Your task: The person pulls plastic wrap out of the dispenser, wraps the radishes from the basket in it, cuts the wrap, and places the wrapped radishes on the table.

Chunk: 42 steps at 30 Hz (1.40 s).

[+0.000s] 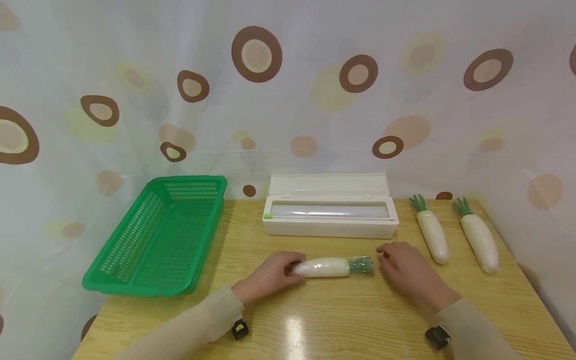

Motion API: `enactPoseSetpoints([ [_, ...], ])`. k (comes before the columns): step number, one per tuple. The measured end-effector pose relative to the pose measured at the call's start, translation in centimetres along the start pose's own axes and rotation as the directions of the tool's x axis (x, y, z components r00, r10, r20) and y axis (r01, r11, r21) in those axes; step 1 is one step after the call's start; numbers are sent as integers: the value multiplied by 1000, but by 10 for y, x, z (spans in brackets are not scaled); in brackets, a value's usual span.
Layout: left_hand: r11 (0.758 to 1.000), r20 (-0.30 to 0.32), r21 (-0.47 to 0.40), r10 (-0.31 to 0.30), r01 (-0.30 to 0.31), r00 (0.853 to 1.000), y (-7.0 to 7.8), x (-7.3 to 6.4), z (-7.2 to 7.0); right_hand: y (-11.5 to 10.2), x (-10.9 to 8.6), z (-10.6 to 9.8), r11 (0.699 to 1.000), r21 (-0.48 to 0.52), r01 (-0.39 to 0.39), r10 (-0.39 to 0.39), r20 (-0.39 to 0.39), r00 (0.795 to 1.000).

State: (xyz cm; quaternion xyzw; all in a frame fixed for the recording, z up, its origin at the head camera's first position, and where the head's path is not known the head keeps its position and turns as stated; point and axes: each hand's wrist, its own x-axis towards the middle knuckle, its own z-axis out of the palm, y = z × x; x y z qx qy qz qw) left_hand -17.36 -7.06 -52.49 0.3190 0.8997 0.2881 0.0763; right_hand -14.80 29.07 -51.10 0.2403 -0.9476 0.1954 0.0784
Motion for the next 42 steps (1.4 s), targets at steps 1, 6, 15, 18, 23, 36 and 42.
enactPoseSetpoints([
  [1,1000,-17,-10,-18,18,1000,0,-1,-1,-2,2,-1,999,-25,21,-22,-35,999],
  [6,994,-117,-71,-90,82,989,-2,-4,-7,-23,19,2,973,-124,194,-213,-155,965],
  [15,996,-162,-54,-85,77,983,-8,-5,-6,-71,48,20,947,-173,272,-263,74,962],
  [18,995,-161,-62,-89,80,983,-8,-6,-6,-76,54,23,946,-184,265,-238,158,958],
  [23,995,-167,-63,-92,82,982,-7,-7,-7,-77,56,25,942,-139,306,-277,195,941],
  [36,994,-183,-65,-103,93,978,-6,-10,-7,-75,32,14,859,-230,457,-432,153,889],
  [42,994,-183,-69,-99,87,978,-8,-11,-7,-66,16,7,866,-201,457,-442,118,889],
])
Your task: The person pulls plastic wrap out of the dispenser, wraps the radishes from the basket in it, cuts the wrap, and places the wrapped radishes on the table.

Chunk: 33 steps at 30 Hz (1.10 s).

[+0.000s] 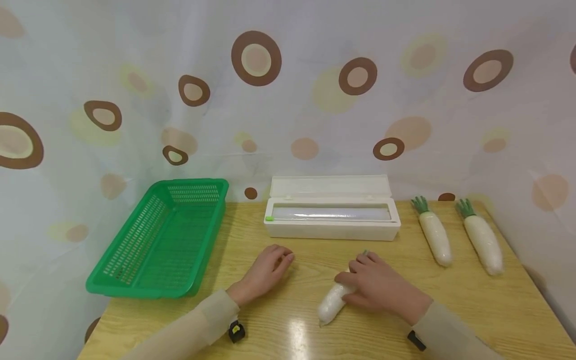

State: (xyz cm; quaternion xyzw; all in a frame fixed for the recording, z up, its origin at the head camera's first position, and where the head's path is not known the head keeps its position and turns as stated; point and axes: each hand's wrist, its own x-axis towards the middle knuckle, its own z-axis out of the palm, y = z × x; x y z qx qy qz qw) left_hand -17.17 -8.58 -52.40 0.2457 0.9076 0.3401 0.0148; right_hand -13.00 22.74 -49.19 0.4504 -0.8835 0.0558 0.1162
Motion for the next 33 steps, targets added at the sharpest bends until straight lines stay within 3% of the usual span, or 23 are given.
enactPoseSetpoints([
  [3,1000,4,-9,2,-2,1000,0,0,1,-2,-10,0,999,15,-31,31,-43,999],
  [7,1000,7,-11,-9,9,1000,-1,0,1,-4,-18,0,992,63,-113,114,-16,993],
  [11,1000,5,-3,-18,18,1000,-2,0,0,-7,-22,2,954,194,-230,220,69,973],
  [14,1000,7,-6,-18,18,1000,-3,0,0,-11,-26,4,922,255,-292,278,91,956],
  [22,998,7,-63,-29,29,1000,-6,3,2,-17,-34,4,936,180,-303,307,10,952],
  [28,997,-7,-71,-2,1,1000,-6,4,2,-27,-29,10,916,87,-392,396,-29,918],
  [33,998,-13,-69,4,-5,1000,-4,4,3,-33,-22,12,889,40,-457,456,26,890],
])
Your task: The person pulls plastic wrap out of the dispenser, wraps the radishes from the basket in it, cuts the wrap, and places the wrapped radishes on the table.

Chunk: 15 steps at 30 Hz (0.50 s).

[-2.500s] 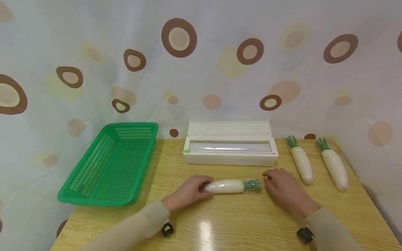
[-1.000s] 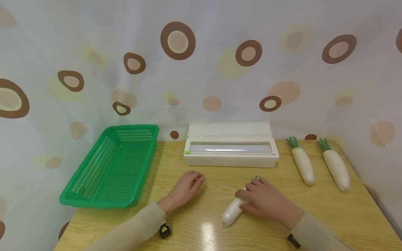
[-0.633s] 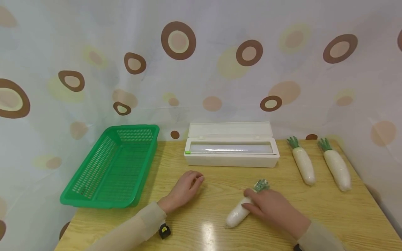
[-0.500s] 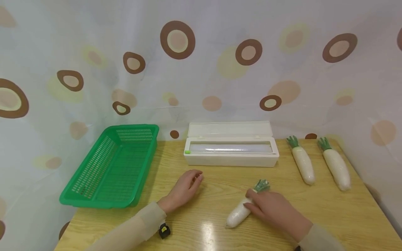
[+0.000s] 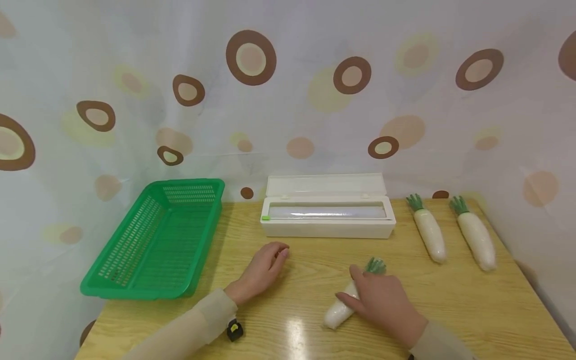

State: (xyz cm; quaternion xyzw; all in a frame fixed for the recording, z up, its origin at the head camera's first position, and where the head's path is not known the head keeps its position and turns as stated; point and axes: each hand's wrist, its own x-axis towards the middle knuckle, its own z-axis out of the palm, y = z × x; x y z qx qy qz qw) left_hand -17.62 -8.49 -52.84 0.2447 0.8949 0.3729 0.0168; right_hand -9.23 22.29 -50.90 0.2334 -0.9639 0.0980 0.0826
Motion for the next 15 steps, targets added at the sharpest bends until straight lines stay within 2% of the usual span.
enactPoseSetpoints([
  [3,1000,-4,7,7,-7,1000,0,0,0,-1,0,-3,1000,1,-3,3,56,998],
  [9,1000,-7,25,12,-11,1000,-3,1,0,4,-4,-6,996,37,76,-79,105,991],
  [12,999,-12,34,12,-12,1000,-3,0,1,5,-6,-5,994,84,66,-76,126,989],
  [15,999,-16,33,16,-16,1000,-4,0,0,5,-9,-5,984,172,49,-74,142,987],
])
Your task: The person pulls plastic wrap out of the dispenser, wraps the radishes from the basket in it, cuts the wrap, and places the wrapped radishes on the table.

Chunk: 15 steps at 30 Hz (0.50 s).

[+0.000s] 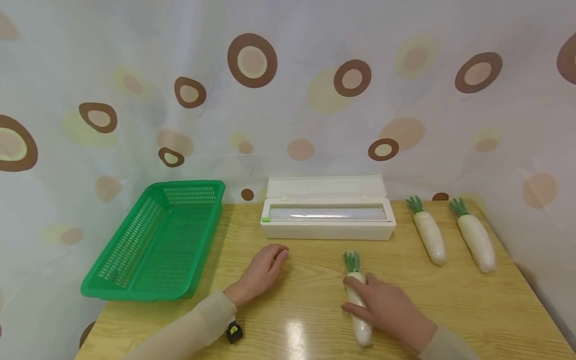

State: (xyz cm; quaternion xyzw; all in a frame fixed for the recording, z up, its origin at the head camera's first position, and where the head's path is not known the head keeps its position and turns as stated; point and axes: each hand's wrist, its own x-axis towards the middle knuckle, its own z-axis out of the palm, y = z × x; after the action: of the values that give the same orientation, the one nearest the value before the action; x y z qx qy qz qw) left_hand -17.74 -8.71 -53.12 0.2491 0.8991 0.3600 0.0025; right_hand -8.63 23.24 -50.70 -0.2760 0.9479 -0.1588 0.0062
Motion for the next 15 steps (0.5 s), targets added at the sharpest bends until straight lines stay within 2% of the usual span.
enactPoseSetpoints([
  [3,1000,-3,-5,2,-2,1000,0,0,0,0,-3,-1,995,91,32,-32,5,999],
  [6,1000,-11,-7,4,-4,1000,0,0,-1,4,-5,-3,988,124,94,-93,-13,996],
  [8,1000,-17,-3,6,-6,1000,-1,-1,-1,8,-6,-6,984,110,140,-136,-43,990],
  [11,1000,-25,7,12,-12,1000,0,-1,-2,15,-11,-14,976,68,207,-198,-128,972],
  [15,1000,-30,18,13,-12,999,0,-2,-4,27,-19,-36,978,17,209,-199,-232,952],
])
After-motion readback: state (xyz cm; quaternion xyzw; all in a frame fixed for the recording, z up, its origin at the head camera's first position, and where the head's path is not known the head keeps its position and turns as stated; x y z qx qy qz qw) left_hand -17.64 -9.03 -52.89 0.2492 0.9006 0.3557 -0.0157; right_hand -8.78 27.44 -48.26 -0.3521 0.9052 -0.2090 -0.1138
